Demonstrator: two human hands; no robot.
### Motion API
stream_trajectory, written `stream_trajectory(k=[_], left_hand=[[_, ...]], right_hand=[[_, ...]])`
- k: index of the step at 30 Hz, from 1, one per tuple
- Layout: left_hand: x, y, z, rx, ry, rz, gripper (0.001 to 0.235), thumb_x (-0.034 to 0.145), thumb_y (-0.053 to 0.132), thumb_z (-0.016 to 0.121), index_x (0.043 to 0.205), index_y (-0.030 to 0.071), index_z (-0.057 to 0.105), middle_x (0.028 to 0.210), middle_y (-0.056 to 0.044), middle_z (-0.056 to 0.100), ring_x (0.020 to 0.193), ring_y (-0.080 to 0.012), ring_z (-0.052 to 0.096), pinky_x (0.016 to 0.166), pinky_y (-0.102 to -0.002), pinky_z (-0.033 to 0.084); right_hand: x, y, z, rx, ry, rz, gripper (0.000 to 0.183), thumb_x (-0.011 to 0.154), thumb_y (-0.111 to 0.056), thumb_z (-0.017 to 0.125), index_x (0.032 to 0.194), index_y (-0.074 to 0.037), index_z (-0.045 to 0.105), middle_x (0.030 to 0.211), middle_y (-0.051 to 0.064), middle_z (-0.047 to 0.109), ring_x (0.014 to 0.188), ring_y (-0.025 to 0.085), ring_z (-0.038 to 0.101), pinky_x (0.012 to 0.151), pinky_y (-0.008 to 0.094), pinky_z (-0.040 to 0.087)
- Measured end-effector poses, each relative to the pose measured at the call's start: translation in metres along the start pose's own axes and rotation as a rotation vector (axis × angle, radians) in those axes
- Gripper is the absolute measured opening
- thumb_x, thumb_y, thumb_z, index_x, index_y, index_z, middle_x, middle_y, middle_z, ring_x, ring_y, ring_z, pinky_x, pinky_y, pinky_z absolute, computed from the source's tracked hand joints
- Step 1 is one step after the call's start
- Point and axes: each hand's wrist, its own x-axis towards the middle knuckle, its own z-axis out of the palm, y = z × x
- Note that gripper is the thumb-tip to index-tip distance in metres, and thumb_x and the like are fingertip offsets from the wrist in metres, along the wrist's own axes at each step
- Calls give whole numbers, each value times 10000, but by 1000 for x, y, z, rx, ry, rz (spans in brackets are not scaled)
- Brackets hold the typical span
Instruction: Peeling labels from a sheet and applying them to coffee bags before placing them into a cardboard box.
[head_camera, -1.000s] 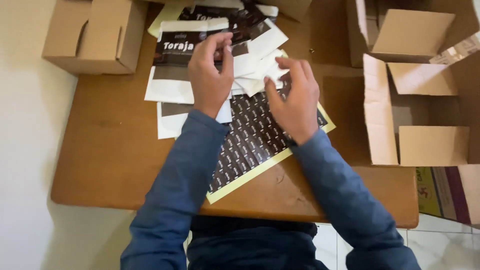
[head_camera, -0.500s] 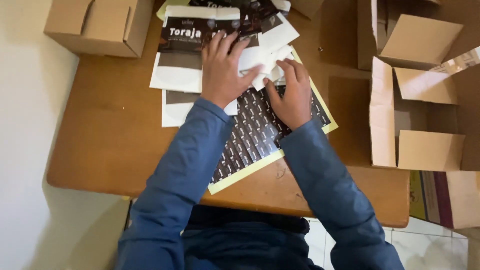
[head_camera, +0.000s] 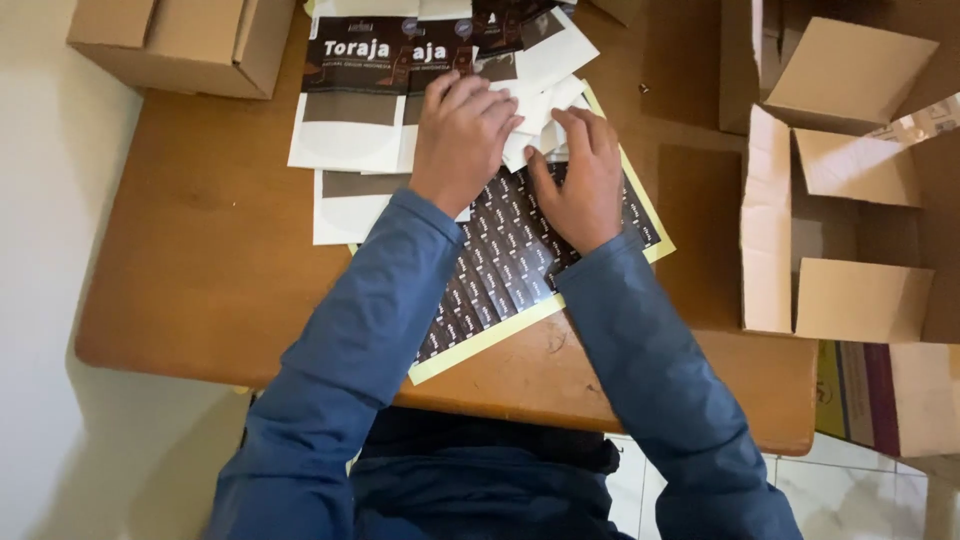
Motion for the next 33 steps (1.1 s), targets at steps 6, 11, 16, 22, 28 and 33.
stream_trajectory(k=[6, 11, 16, 22, 28, 33], left_hand=[[7, 8, -22, -128, 162, 3, 201, 1030, 246, 655, 987, 99, 785, 1000, -29, 769, 1045, -261, 647, 1023, -433, 376], [9, -5, -26, -31, 194, -187, 230, 1032, 249, 629, 1137, 79, 743, 1162, -90, 753, 1176, -283, 602, 1069, -536, 374], [7, -28, -37, 95, 195, -417, 294, 1015, 298, 624, 1240, 119, 685, 1231, -60, 716, 1263, -286, 522, 1089, -549, 342], [-2, -65, -53, 90, 284, -562, 325, 1017, 335, 638, 1264, 125, 660, 1296, -74, 664, 1313, -334, 463, 1070, -590, 324], [-27, -104, -42, 215, 47, -691, 502, 962, 464, 772, 1282, 83, 705, 1294, -195, 613, 1190, -443, 560, 877, -633, 483], [8, -64, -76, 120, -414, -976, 903, 908, 797, 440, 1593, 221, 327, 1628, -291, 198, 1486, -479, 180, 1105, -723, 139]], right_hand=[[1, 1, 0, 28, 24, -11, 389, 1003, -243, 696, 1280, 13, 602, 1247, 238, 608, 1178, 404, 564, 1003, 511, 467], [4, 0, -4, 42, -10, 23, 411, 1007, -280, 670, 1288, 10, 593, 1268, 236, 603, 1191, 399, 556, 1003, 522, 456], [6, -6, -8, 86, -47, 118, 391, 1000, -275, 666, 1294, -24, 605, 1285, 203, 604, 1209, 371, 553, 1009, 517, 457], [8, -5, -8, 88, -59, 139, 379, 995, -275, 674, 1289, -49, 601, 1301, 185, 598, 1223, 365, 543, 1022, 512, 441], [8, 2, 0, 116, 5, 153, 429, 921, -229, 773, 1283, -58, 621, 1245, 180, 583, 1227, 452, 573, 982, 571, 476], [11, 1, -7, 87, -47, 133, 372, 997, -270, 683, 1280, -43, 599, 1282, 198, 598, 1203, 366, 552, 991, 509, 466]])
